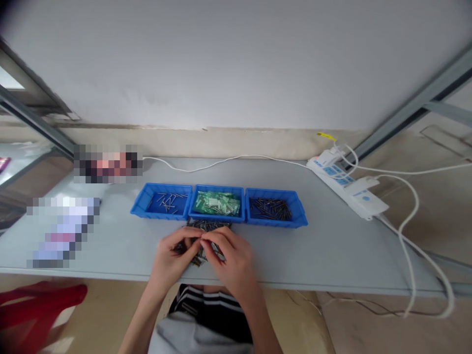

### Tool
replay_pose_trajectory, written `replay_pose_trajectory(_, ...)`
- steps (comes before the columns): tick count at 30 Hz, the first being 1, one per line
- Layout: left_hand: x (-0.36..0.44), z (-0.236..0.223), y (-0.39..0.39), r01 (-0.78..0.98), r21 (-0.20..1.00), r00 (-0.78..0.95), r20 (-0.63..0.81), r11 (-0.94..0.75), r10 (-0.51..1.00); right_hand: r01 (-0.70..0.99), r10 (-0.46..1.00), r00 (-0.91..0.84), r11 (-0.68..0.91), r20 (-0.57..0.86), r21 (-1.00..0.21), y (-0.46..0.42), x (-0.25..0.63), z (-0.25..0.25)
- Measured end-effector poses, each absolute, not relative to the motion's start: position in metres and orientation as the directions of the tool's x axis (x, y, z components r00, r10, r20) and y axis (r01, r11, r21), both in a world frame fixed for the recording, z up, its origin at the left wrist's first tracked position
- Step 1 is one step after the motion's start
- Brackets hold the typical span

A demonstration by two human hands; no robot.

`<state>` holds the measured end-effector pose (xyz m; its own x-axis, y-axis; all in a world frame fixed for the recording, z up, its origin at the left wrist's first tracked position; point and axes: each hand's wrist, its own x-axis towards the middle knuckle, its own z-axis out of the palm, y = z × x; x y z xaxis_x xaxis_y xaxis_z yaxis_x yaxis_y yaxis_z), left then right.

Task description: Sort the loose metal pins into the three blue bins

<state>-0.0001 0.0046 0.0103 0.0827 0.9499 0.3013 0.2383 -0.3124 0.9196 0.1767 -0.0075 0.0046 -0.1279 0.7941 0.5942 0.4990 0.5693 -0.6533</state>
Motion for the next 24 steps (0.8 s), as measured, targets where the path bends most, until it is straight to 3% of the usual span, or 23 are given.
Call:
replay_pose_trajectory(4, 0.000, 0.011, 0.004, 0.270, 0.911, 0.090, 0.300, -0.313, 0.950, 0.488, 0.797, -0.085, 0.556, 0.598, -0.672, -0.010, 0.176, 0.007)
replay_pose_trajectory(7, -0.001, 0.008, 0.003, 0.262, 0.928, 0.000, 0.275, -0.265, 0.961, 0.552, 0.749, 0.094, 0.509, 0.656, -0.660, -0.006, 0.186, 0.015)
replay_pose_trajectory(10, -0.004, 0.005, 0.001, 0.201, 0.957, -0.121, 0.238, -0.211, 0.964, 0.700, 0.615, 0.370, 0.307, 0.696, -0.644, 0.009, 0.214, 0.026)
replay_pose_trajectory(12, -0.006, 0.003, 0.000, 0.161, 0.969, -0.170, 0.217, -0.190, 0.961, 0.761, 0.557, 0.455, 0.162, 0.695, -0.628, 0.021, 0.236, 0.031)
replay_pose_trajectory(15, -0.007, 0.003, -0.001, 0.131, 0.978, -0.188, 0.188, -0.165, 0.964, 0.831, 0.616, 0.376, 0.106, 0.692, -0.546, 0.027, 0.257, 0.031)
replay_pose_trajectory(18, -0.006, 0.006, -0.001, 0.126, 0.982, -0.160, 0.161, -0.141, 0.974, 0.832, 0.672, 0.289, 0.177, 0.682, -0.526, 0.013, 0.246, 0.022)
replay_pose_trajectory(21, -0.004, 0.008, 0.000, 0.132, 0.982, -0.150, 0.153, -0.134, 0.977, 0.766, 0.814, 0.076, 0.323, 0.576, -0.557, -0.009, 0.217, 0.007)
replay_pose_trajectory(24, -0.003, 0.010, 0.000, 0.140, 0.981, -0.146, 0.158, -0.137, 0.977, 0.778, 0.901, -0.034, 0.296, 0.432, -0.555, -0.022, 0.195, -0.004)
